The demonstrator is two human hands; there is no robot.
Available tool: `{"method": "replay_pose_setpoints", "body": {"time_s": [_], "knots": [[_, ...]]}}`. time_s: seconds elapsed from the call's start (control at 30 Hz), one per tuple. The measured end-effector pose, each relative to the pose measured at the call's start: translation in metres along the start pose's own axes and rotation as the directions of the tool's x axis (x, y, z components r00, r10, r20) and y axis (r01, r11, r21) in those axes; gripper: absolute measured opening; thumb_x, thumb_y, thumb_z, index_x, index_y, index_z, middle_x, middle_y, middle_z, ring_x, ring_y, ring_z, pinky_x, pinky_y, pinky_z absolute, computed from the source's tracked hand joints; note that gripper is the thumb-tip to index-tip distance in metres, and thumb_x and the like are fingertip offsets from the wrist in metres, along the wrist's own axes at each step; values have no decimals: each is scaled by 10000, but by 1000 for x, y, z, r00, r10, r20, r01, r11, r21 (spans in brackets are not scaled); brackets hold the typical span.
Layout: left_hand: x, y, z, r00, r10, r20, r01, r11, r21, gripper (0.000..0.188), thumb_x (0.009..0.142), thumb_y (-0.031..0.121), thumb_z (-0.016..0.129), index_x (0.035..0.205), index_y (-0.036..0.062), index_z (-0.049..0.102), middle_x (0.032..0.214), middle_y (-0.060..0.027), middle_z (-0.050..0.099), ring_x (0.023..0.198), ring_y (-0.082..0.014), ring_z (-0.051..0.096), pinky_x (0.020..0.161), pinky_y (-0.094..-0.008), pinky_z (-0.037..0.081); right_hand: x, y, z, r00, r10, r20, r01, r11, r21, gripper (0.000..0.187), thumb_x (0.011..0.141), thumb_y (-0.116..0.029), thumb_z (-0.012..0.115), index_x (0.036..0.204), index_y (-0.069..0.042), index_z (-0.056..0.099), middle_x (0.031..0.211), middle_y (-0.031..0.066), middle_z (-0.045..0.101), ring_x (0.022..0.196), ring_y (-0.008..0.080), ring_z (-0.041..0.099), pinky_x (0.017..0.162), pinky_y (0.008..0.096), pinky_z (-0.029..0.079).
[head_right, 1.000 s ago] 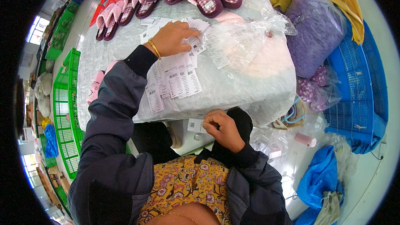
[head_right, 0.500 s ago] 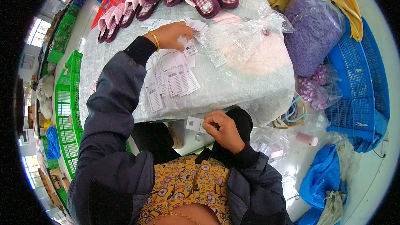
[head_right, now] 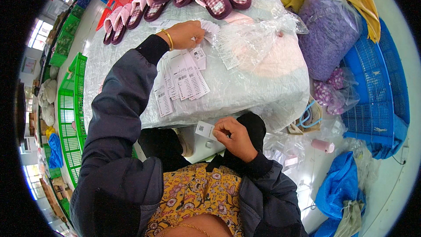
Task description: The person repeatedly picks up small white paper tags and attaches them to pairs of pink and maroon checkered slippers. They handle the slippers one pair at a time, affixing the tags to the upper part of each slipper before placing them back on the table.
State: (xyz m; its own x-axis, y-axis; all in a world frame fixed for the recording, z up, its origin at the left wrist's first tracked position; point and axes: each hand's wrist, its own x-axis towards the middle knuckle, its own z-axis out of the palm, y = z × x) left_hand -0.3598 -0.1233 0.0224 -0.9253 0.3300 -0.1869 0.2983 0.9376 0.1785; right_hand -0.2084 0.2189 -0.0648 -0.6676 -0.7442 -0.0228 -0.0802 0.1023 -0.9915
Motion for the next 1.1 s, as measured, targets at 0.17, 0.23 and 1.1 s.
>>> {"method": "replay_pose_setpoints", "body": {"time_s": [0.17,0.23,1.1], "knots": [[-7,4,-7,982,135,-133,-144,988,-60,90,790,94,670,834,102,592,946,-80,555,978,-284,539,859,-374,438,0,2,1,997,-80,-17,80,997,-21,72,860,-67,700,898,-17,664,978,72,631,767,137,570,668,263,470],[-9,5,-12,954,210,-214,-229,971,-70,85,805,100,668,855,99,599,954,-70,559,980,-275,531,888,-368,429,0,2,2,998,-61,-4,60,998,-21,71,860,-67,698,898,-18,662,980,75,633,798,154,580,688,273,474],[-133,172,46,681,-569,-462,-266,395,-879,254,844,59,724,1081,5,650,890,4,653,777,-67,568,715,-221,479,45,-101,2,951,-4,-309,107,941,319,449,867,-72,713,1253,1,495,831,31,628,716,59,539,621,208,429]]}}
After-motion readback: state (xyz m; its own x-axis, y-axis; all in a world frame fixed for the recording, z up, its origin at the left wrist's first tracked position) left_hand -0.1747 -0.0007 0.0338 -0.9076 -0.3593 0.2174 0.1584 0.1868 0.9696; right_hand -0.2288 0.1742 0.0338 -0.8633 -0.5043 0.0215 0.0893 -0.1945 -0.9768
